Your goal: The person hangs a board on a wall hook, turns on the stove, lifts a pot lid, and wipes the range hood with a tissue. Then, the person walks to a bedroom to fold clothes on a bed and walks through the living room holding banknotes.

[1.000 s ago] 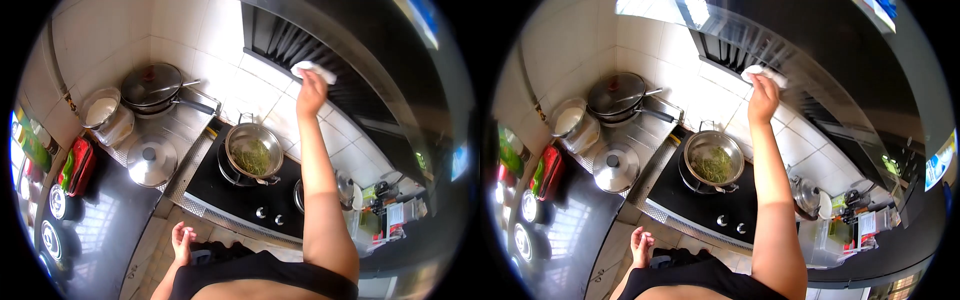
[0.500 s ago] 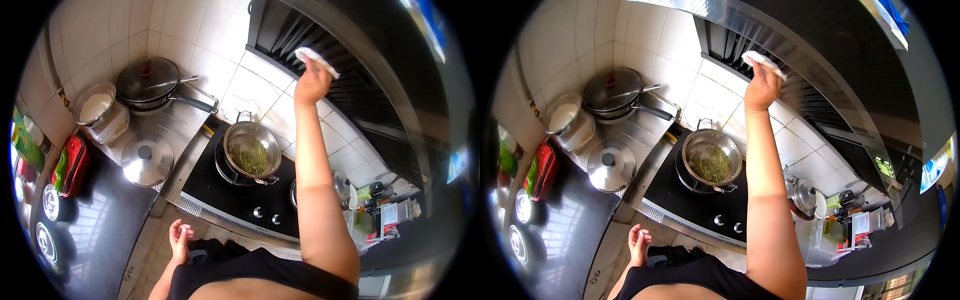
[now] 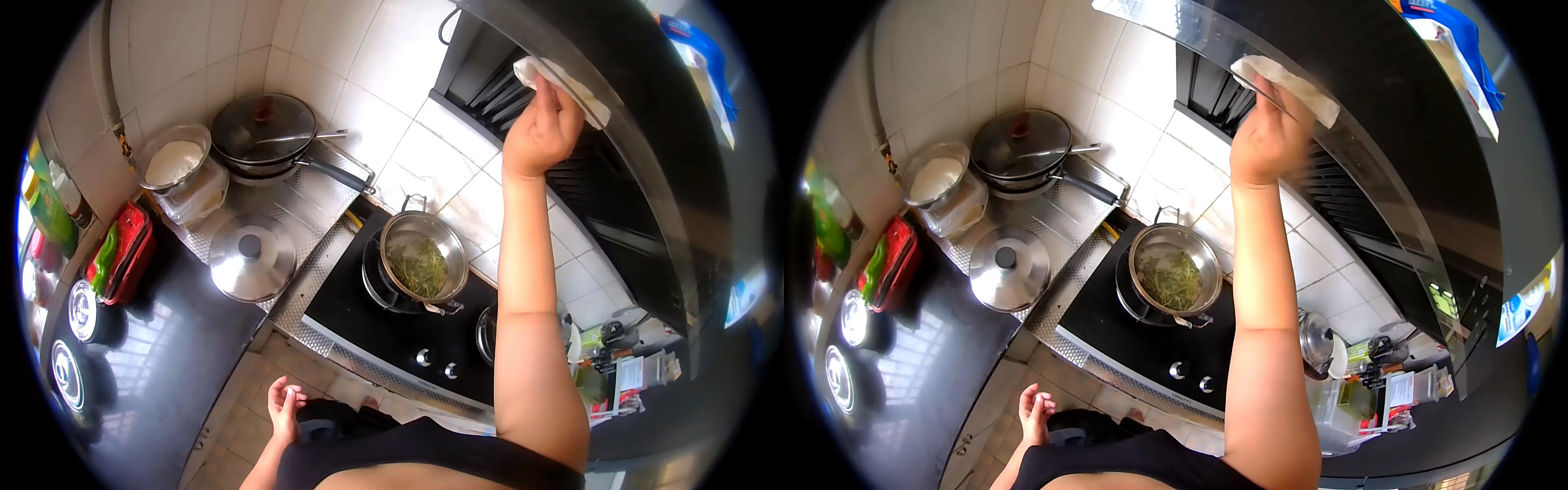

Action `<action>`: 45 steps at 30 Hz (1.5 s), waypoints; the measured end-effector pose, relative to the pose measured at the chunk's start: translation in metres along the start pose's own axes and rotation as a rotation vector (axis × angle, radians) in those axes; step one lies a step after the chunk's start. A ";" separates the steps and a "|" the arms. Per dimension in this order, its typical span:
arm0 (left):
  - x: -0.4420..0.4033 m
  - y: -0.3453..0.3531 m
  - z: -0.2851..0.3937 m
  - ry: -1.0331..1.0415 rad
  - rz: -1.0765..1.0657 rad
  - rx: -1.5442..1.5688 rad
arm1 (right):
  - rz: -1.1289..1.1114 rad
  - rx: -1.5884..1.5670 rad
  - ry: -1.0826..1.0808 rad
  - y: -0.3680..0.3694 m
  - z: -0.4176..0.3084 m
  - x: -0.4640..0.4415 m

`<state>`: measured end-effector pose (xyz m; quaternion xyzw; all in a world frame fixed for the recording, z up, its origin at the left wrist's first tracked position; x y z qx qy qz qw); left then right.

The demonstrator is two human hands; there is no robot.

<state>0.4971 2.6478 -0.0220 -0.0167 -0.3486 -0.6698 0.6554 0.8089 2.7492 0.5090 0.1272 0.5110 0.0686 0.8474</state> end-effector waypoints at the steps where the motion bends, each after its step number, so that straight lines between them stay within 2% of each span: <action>1: -0.001 0.002 -0.001 -0.010 0.009 -0.004 | 0.064 -0.142 0.054 -0.001 0.000 -0.001; 4: -0.006 0.015 -0.001 -0.010 0.023 0.033 | -0.039 -0.038 0.156 0.011 0.011 0.030; 8: -0.010 0.031 0.007 0.008 0.011 0.077 | -0.160 0.116 0.162 0.034 0.021 0.093; 15: -0.001 0.019 0.025 0.061 0.033 0.111 | -0.401 0.090 0.401 0.061 0.050 0.182; 18: 0.003 -0.006 0.019 0.075 0.068 0.094 | -0.228 -0.145 0.281 0.042 0.007 0.109; 19: 0.005 -0.011 0.019 0.071 0.088 0.080 | -0.096 -0.343 0.247 0.031 -0.014 0.068; 20: 0.005 -0.015 0.017 0.071 0.093 0.078 | 0.016 -0.391 0.209 0.027 -0.020 0.045; 22: 0.006 -0.022 0.013 0.058 0.098 0.064 | 0.148 -0.176 0.067 0.025 -0.034 0.000; 24: 0.004 -0.019 0.012 0.063 0.099 0.062 | 0.073 -0.173 0.068 0.040 -0.036 -0.012; 30: -0.009 -0.008 0.016 0.073 0.120 0.099 | 0.241 -0.172 0.050 0.057 -0.030 0.031; 39: -0.014 -0.026 0.022 0.089 0.162 0.132 | 0.115 -0.122 0.229 0.068 -0.016 0.077; 45: -0.007 -0.051 0.021 0.103 0.216 0.123 | 0.024 -0.045 0.232 0.074 -0.007 0.108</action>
Point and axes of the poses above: each hand's wrist, its own x-axis away from the middle knuckle, its own y-axis out of the palm, z = x × y, the point moved 9 cm from there along -x, towards the middle knuckle, and after that the axes turned 9 degrees about z, right-handed, at the moved point
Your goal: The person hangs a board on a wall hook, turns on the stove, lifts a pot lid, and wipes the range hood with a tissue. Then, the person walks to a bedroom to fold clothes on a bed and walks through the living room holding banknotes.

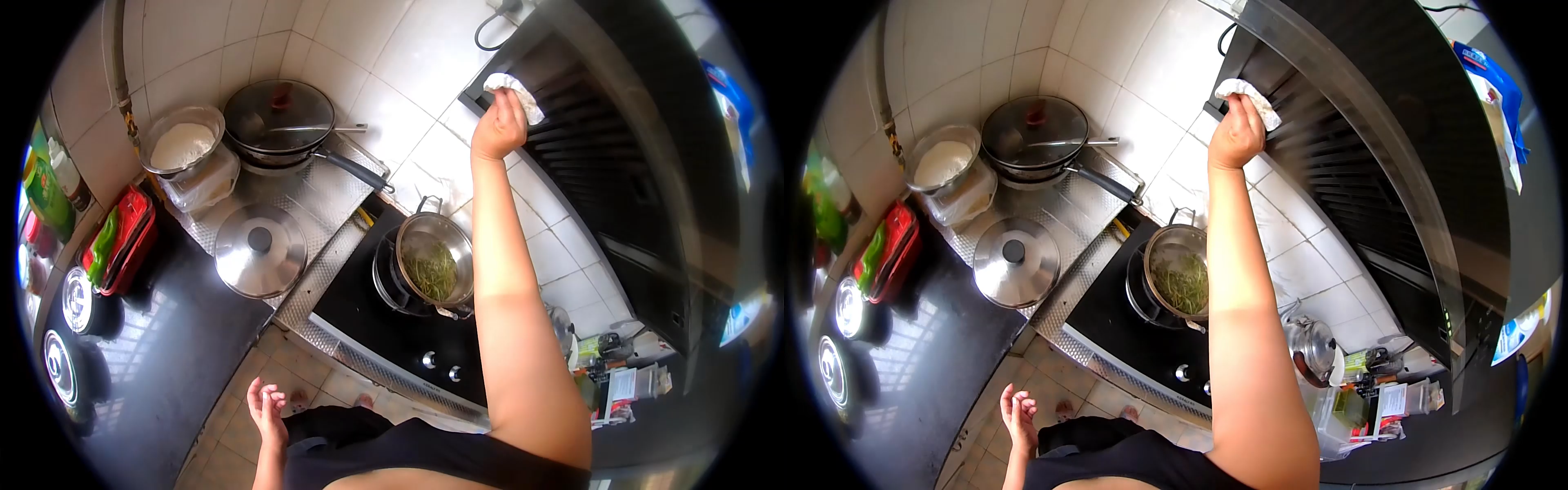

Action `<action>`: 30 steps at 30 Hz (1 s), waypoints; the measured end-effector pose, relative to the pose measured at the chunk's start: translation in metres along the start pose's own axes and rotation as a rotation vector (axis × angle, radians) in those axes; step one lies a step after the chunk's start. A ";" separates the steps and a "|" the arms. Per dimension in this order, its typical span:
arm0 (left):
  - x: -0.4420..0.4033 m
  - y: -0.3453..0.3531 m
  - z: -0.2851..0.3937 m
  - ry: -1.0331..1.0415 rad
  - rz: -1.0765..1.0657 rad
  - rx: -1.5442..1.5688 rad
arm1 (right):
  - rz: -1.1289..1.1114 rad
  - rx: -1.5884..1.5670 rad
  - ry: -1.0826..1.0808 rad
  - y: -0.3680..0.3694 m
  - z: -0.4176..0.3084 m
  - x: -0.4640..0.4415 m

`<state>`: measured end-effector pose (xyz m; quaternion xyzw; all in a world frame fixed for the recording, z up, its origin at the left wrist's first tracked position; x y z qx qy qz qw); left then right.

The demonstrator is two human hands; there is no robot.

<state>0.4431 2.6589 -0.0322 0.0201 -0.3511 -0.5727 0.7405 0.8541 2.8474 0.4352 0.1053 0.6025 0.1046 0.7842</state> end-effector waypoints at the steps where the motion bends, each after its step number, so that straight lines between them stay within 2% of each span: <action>1: 0.000 0.001 -0.001 0.000 -0.004 0.019 | -0.011 0.010 0.000 0.002 0.002 0.004; 10: 0.019 -0.013 -0.003 0.001 0.004 0.045 | -0.165 0.025 -0.003 0.010 0.026 0.039; 17: 0.026 -0.035 -0.004 0.064 0.039 0.001 | -0.417 0.101 -0.004 0.025 0.046 0.071; 22: 0.032 -0.041 -0.008 0.073 0.059 -0.003 | -0.614 0.046 -0.101 0.023 0.041 0.065; 30: 0.036 -0.014 -0.013 0.081 0.004 0.031 | -0.874 0.139 -0.220 -0.007 0.062 0.067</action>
Point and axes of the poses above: each hand's wrist, its own x-axis away from the middle knuckle, its own y-axis out of the palm, z = x × y, the point moved 9 cm from there along -x, towards the middle knuckle, and after that the axes turned 9 degrees about z, right-handed, at the moved point
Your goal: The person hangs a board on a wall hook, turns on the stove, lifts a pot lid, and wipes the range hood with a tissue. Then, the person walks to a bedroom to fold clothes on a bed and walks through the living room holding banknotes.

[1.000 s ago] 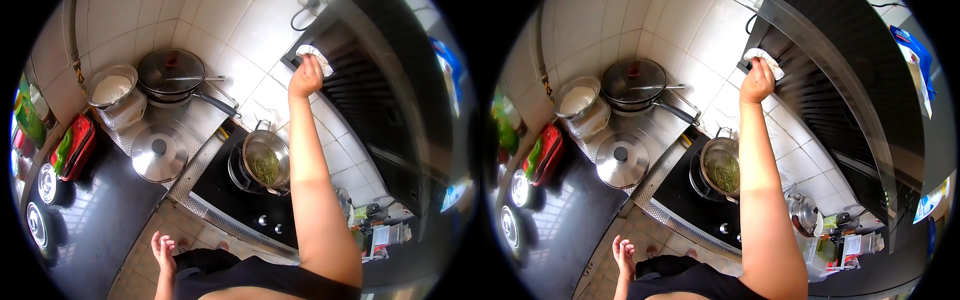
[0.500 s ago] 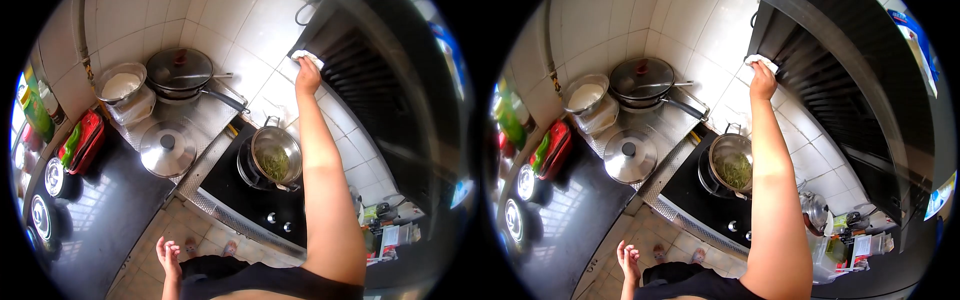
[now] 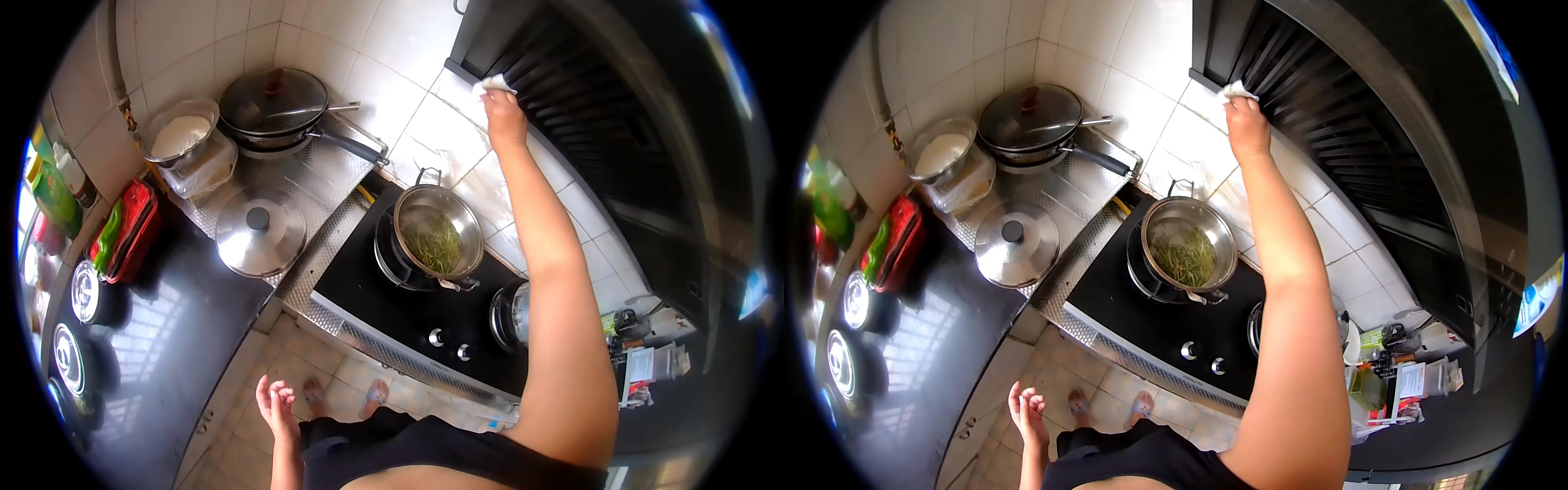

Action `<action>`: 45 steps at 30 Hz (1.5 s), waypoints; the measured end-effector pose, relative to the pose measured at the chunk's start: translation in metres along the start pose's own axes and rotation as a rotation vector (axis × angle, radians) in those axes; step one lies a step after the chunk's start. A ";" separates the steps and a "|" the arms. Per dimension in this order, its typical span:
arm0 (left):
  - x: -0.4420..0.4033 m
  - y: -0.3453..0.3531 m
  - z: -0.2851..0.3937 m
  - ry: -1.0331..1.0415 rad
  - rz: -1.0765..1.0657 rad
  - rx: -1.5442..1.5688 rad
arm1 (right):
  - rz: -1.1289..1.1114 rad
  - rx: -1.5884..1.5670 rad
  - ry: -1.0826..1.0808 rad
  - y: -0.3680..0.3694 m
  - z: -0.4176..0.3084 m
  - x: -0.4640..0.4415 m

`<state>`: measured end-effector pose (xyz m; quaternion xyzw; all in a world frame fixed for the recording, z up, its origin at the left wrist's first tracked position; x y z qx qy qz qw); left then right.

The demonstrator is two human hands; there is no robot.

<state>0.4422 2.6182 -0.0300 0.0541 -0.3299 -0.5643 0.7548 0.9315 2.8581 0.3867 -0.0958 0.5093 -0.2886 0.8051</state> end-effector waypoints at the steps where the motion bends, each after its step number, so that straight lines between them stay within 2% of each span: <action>1: 0.000 0.003 -0.001 0.000 -0.004 0.009 | 0.001 -0.015 0.067 -0.003 0.010 0.008; 3: 0.002 0.009 -0.003 -0.001 -0.018 0.031 | 0.006 -0.040 0.199 -0.007 0.031 0.026; 8: 0.006 0.013 -0.012 -0.032 -0.037 0.030 | 0.031 -0.089 -0.191 0.000 -0.008 0.027; 9: 0.007 0.013 -0.013 -0.031 -0.036 0.020 | -0.065 -0.103 -0.125 0.006 -0.022 0.015; 11: 0.008 0.013 -0.018 -0.016 -0.022 0.011 | -0.067 0.022 -0.228 0.057 -0.021 0.008; 14: 0.010 0.009 -0.021 0.018 0.026 0.023 | -0.146 0.342 -0.511 0.067 -0.030 0.010; 17: 0.015 0.005 -0.026 0.019 0.066 0.079 | -0.398 0.564 -0.575 0.066 -0.023 0.030; 21: 0.026 0.006 -0.028 0.010 0.051 0.113 | -0.384 0.518 -0.424 0.040 0.003 0.049; 22: 0.028 0.006 -0.028 0.012 0.043 0.111 | -0.552 0.605 -0.537 0.039 0.002 0.057; 28: 0.033 0.001 -0.024 0.048 0.031 0.134 | -0.525 0.559 -0.417 0.009 0.030 0.082; 32: 0.036 -0.005 -0.018 0.069 0.059 0.136 | -0.699 0.589 -0.388 0.010 0.065 0.114; 36: 0.042 -0.007 -0.013 0.081 0.059 0.109 | -0.709 0.658 -0.347 -0.022 0.086 0.135; 39: 0.044 -0.009 -0.012 0.083 0.052 0.088 | -0.695 0.570 -0.217 -0.032 0.117 0.157; 42: 0.045 -0.004 -0.009 0.077 0.032 0.062 | -0.737 0.611 -0.181 -0.041 0.146 0.188; 45: 0.043 0.001 -0.008 0.080 0.006 0.056 | -0.643 0.519 0.068 -0.061 0.186 0.216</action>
Point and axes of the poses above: each hand's wrist, its own x-axis away from the middle knuckle, its own y-axis out of the palm, z = x × y, the point moved 9 cm from there along -x, towards the middle knuckle, and after that the axes turned 9 degrees about z, right-handed, at the moved point
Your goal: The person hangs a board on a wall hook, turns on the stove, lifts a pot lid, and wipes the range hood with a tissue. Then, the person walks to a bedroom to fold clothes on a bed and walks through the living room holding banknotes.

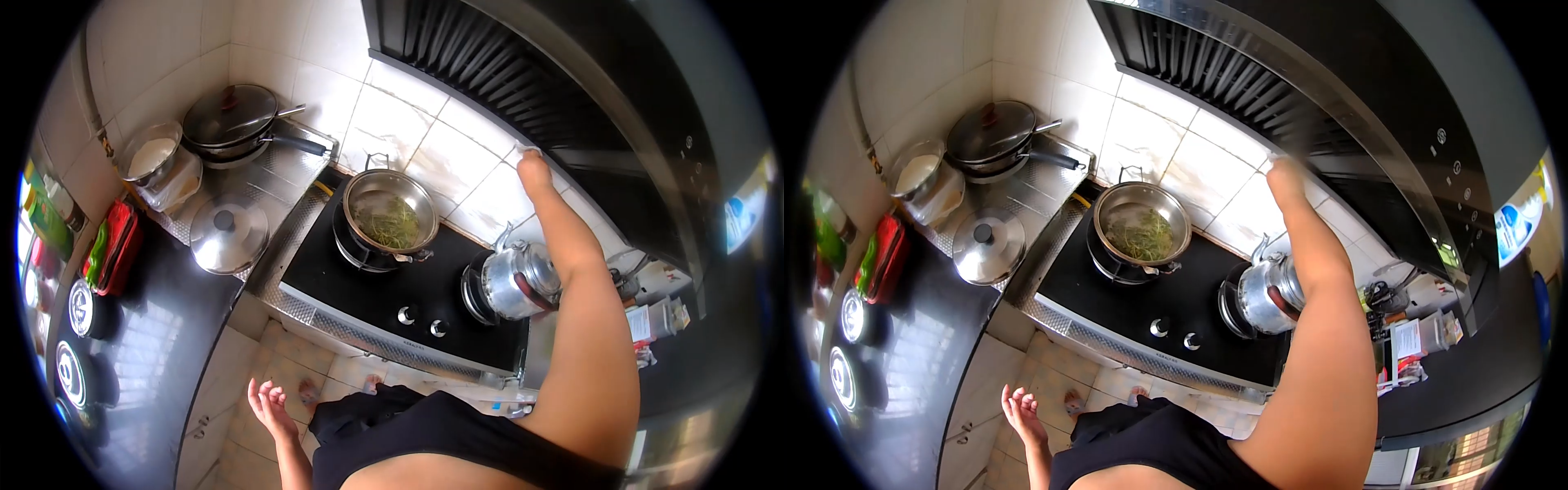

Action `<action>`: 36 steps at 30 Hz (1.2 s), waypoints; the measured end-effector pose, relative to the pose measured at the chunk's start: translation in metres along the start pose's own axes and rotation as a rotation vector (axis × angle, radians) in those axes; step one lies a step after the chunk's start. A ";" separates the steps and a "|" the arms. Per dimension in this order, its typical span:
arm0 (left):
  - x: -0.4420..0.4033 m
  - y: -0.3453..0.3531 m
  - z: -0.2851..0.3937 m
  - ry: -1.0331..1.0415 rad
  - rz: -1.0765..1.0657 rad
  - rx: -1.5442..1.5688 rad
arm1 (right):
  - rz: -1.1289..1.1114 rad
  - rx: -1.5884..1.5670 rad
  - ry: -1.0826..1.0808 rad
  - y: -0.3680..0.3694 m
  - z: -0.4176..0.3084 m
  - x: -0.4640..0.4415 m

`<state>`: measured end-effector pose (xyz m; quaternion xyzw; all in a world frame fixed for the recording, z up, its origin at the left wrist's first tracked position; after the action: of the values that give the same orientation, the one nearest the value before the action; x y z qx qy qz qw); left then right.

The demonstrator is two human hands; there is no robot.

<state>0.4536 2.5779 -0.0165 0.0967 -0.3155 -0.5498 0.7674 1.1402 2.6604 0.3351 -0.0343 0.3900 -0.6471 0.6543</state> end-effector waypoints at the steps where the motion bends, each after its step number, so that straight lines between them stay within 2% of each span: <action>1: -0.001 0.002 0.000 0.000 -0.009 -0.004 | 0.001 0.045 -0.018 -0.002 0.004 0.009; 3: -0.002 0.011 0.001 -0.002 -0.034 -0.014 | -0.002 0.138 -0.048 -0.020 0.018 0.038; 6: -0.002 0.028 -0.004 -0.052 -0.082 -0.034 | 0.168 -0.465 0.148 -0.089 0.028 0.067; 7: -0.001 0.038 -0.007 -0.078 -0.111 -0.041 | 0.308 -0.715 0.224 -0.125 0.028 0.079; 8: 0.002 0.049 -0.008 -0.100 -0.147 -0.043 | 0.315 -0.927 0.375 -0.138 0.029 0.092; 10: 0.008 0.076 -0.012 -0.143 -0.218 -0.118 | 0.103 -1.527 0.954 -0.124 0.022 0.131; 12: 0.015 0.108 -0.018 -0.137 -0.346 -0.225 | 0.046 -2.269 0.967 -0.146 -0.010 0.151; 14: 0.036 0.154 -0.017 -0.109 -0.555 -0.281 | -0.215 -2.754 0.992 -0.176 -0.043 0.170; 16: 0.060 0.197 -0.022 -0.082 -0.782 -0.317 | -0.342 -2.983 0.944 -0.181 -0.067 0.192; 17: 0.075 0.218 -0.020 -0.123 -0.855 -0.323 | -0.352 -2.997 1.020 -0.184 -0.076 0.199; 18: 0.094 0.241 -0.014 -0.129 -0.958 -0.315 | -0.385 -3.085 0.958 -0.198 -0.083 0.202; 21: 0.137 0.301 0.000 -0.046 -1.219 -0.346 | -0.484 -3.149 1.028 -0.215 -0.102 0.221; 23: 0.157 0.333 0.005 -0.013 -1.299 -0.311 | -0.521 -3.184 1.059 -0.223 -0.108 0.231; 27: 0.183 0.370 0.009 -0.170 -1.338 -0.185 | -0.552 -3.123 1.129 -0.222 -0.115 0.249; 29: 0.193 0.379 0.011 -0.218 -1.314 -0.152 | -0.446 -2.966 1.249 -0.207 -0.112 0.263; 30: 0.197 0.382 0.014 -0.113 -1.318 -0.188 | -0.377 -2.883 1.308 -0.201 -0.106 0.268; 31: 0.202 0.383 0.014 -0.095 -1.333 -0.198 | -0.262 -2.763 1.445 -0.214 -0.092 0.267; 32: 0.209 0.384 0.012 -0.081 -1.353 -0.207 | -0.136 -2.772 1.327 -0.199 -0.093 0.275; 33: 0.217 0.384 0.013 -0.090 -1.324 -0.222 | -0.009 -2.568 1.312 -0.195 -0.086 0.285; 34: 0.222 0.385 0.014 0.027 -1.374 -0.263 | 0.097 -2.361 1.300 -0.196 -0.078 0.290; 36: 0.238 0.388 0.019 0.111 -1.433 -0.207 | 0.573 -1.842 1.061 -0.234 -0.039 0.292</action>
<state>0.7927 2.5126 0.2799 0.2345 -0.0816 -0.9388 0.2388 0.8851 2.3856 0.3001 -0.1349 0.9484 0.1349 0.2534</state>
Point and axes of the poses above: each hand's wrist, its own x-axis away from the middle knuckle, its own y-axis out of the palm, z = x × y, the point moved 9 cm from there along -x, towards the middle knuckle, and after that the axes turned 9 degrees about z, right-handed, at the moved point
